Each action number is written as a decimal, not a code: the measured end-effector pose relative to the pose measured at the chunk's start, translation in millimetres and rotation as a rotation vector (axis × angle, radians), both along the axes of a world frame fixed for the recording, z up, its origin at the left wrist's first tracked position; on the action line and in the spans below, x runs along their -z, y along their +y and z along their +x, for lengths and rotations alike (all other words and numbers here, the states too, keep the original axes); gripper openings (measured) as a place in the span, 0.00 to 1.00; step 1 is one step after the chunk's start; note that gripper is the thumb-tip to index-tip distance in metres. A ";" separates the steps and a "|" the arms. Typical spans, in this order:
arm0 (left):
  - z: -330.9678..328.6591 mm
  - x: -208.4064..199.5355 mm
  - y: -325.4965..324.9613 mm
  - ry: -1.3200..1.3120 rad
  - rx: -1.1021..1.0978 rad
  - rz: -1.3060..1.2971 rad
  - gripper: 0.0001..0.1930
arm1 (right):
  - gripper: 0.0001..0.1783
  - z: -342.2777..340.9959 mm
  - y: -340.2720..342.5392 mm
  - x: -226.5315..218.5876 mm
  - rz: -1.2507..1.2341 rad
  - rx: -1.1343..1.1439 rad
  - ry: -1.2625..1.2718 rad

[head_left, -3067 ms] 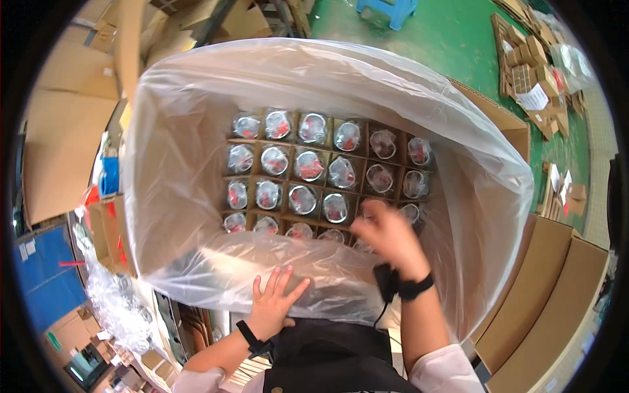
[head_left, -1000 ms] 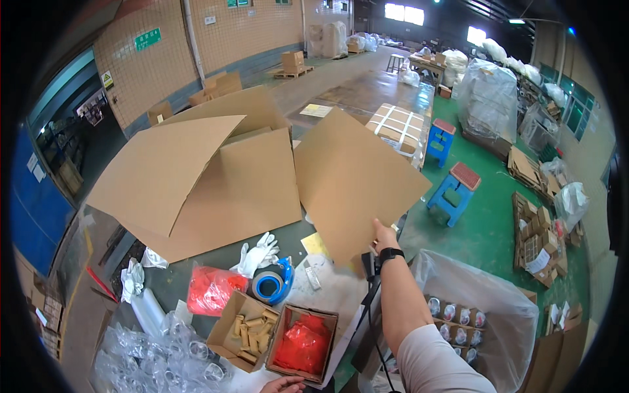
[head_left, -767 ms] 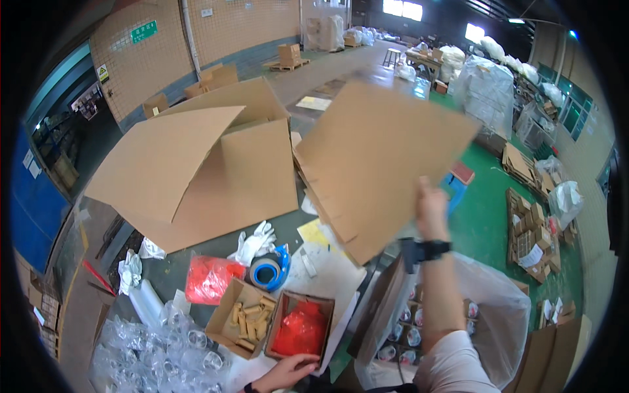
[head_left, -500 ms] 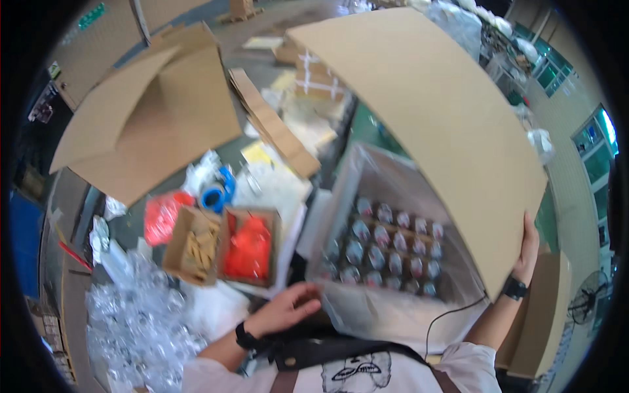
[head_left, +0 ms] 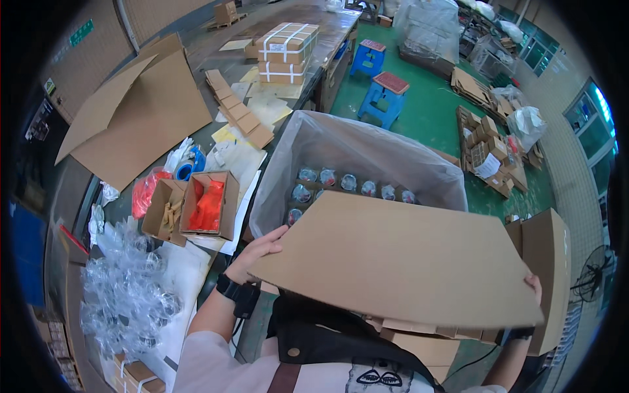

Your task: The person places small red plastic parts into clear plastic bags containing metal rings. They then arrange the filled bags into a cardboard box lined with a plastic bag and insert a cardboard divider. The person continues to pack more red parts into bags and places them into the box.

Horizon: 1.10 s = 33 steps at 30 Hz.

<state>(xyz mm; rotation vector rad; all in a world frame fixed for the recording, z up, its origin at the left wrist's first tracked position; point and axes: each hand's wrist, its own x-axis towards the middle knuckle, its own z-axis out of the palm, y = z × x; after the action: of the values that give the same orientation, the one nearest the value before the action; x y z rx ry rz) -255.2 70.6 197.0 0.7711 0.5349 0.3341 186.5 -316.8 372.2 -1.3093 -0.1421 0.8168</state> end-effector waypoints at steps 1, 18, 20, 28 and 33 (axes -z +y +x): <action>0.2 14.5 4.2 0.017 0.010 -0.025 0.36 | 0.34 6.3 6.2 -7.3 0.007 -0.062 -0.113; -31.0 28.3 -30.0 0.950 0.513 1.485 0.13 | 0.47 -58.7 103.5 50.0 -0.123 -0.198 -0.310; -36.4 39.2 -25.3 0.960 0.557 1.536 0.07 | 0.46 -53.4 98.4 60.9 -0.134 -0.214 -0.303; -37.2 21.5 -17.8 0.800 0.440 1.598 0.08 | 0.48 -36.8 114.0 166.9 -0.070 -0.214 -0.279; -34.9 18.8 -13.5 0.799 0.470 1.580 0.10 | 0.49 0.8 126.3 191.4 -0.140 -0.247 -0.124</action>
<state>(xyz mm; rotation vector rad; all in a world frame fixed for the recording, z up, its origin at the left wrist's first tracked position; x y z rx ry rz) -290.2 57.1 178.2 2.5752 0.7591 -0.0928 187.4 -190.6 180.8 -1.4944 -0.3561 0.9682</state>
